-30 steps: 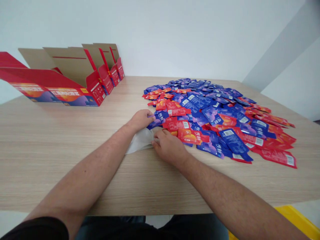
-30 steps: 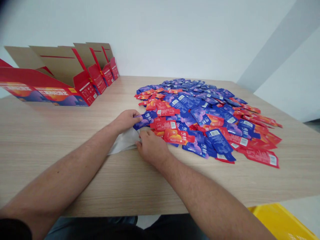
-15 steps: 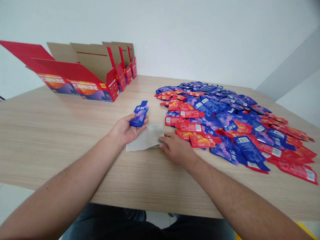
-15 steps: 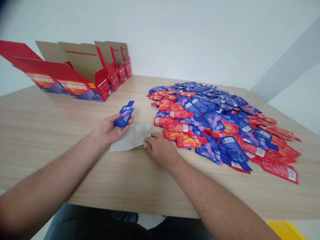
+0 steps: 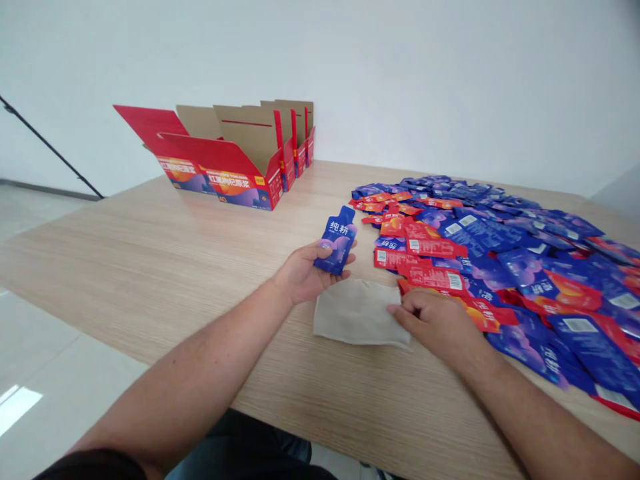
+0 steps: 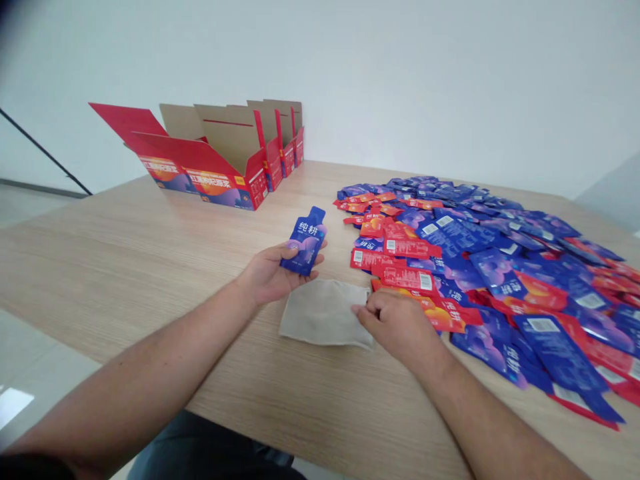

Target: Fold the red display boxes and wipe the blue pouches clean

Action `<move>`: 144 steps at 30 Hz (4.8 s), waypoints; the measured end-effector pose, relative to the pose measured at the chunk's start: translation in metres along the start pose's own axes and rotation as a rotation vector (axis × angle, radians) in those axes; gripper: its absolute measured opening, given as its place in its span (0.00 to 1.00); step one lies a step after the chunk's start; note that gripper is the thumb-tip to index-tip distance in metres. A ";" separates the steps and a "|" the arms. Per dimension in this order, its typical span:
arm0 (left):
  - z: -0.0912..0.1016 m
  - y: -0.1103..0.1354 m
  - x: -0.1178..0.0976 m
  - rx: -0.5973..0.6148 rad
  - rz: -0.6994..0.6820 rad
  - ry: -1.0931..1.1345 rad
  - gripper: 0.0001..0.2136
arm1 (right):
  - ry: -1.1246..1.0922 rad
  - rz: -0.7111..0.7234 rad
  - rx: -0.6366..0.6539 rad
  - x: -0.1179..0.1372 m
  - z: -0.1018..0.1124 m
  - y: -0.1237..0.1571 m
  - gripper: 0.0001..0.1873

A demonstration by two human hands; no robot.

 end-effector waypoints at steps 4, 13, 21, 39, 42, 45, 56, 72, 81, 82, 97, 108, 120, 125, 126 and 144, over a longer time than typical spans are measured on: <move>-0.003 0.002 0.003 0.016 0.015 0.037 0.20 | 0.113 0.064 -0.208 0.005 0.010 0.001 0.12; -0.009 0.006 0.008 0.052 0.057 0.050 0.21 | 0.151 0.047 0.008 0.010 -0.028 0.006 0.33; -0.010 0.006 0.009 0.145 0.049 0.024 0.25 | 0.189 -0.119 0.145 0.007 -0.028 0.004 0.36; -0.022 0.011 0.030 0.247 0.115 -0.101 0.23 | -1.271 -0.220 -0.052 0.014 -0.011 0.004 0.24; -0.027 0.014 0.042 0.285 0.145 -0.152 0.23 | -1.390 -0.184 -0.031 0.020 -0.013 0.003 0.23; -0.030 0.016 0.049 0.303 0.160 -0.171 0.24 | -1.349 -0.161 -0.037 0.015 -0.013 0.003 0.21; -0.027 0.012 0.040 0.255 0.072 -0.130 0.19 | -0.344 0.219 -0.201 0.031 0.014 0.012 0.14; -0.040 0.028 0.048 0.426 0.215 -0.222 0.22 | -0.172 0.300 -0.369 0.046 0.023 0.016 0.11; -0.042 0.028 0.054 0.270 0.266 -0.098 0.19 | -0.377 0.044 -0.219 0.025 0.018 0.013 0.12; -0.041 0.026 0.056 0.216 0.263 -0.097 0.20 | -0.363 0.061 -0.239 0.026 0.020 0.013 0.10; -0.047 0.025 0.088 0.106 0.193 -0.286 0.20 | 0.041 0.339 -0.490 0.059 0.016 0.010 0.13; -0.059 0.026 0.084 -0.089 0.359 -0.088 0.21 | 0.009 0.312 -0.383 0.048 0.010 0.006 0.09; -0.062 0.022 0.075 -0.083 0.326 0.031 0.18 | -0.011 0.285 -0.342 0.041 -0.001 0.001 0.13; -0.053 0.021 0.078 -0.211 0.306 -0.049 0.16 | -0.026 0.274 -0.427 0.046 0.000 0.002 0.07; -0.054 0.021 0.077 -0.212 0.299 -0.053 0.16 | -0.022 0.273 -0.431 0.046 0.000 0.002 0.06; -0.053 0.022 0.070 -0.257 0.190 -0.095 0.16 | 0.008 0.245 -0.167 0.044 -0.013 0.004 0.37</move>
Point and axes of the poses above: each hand's wrist, its own y-axis away from the middle knuckle, its own z-axis out of the back of the hand, x = y × z, the point moved 4 cm from there along -y, towards the middle knuckle, and after that the axes turned 9 degrees about -y, right-handed, at the moved point
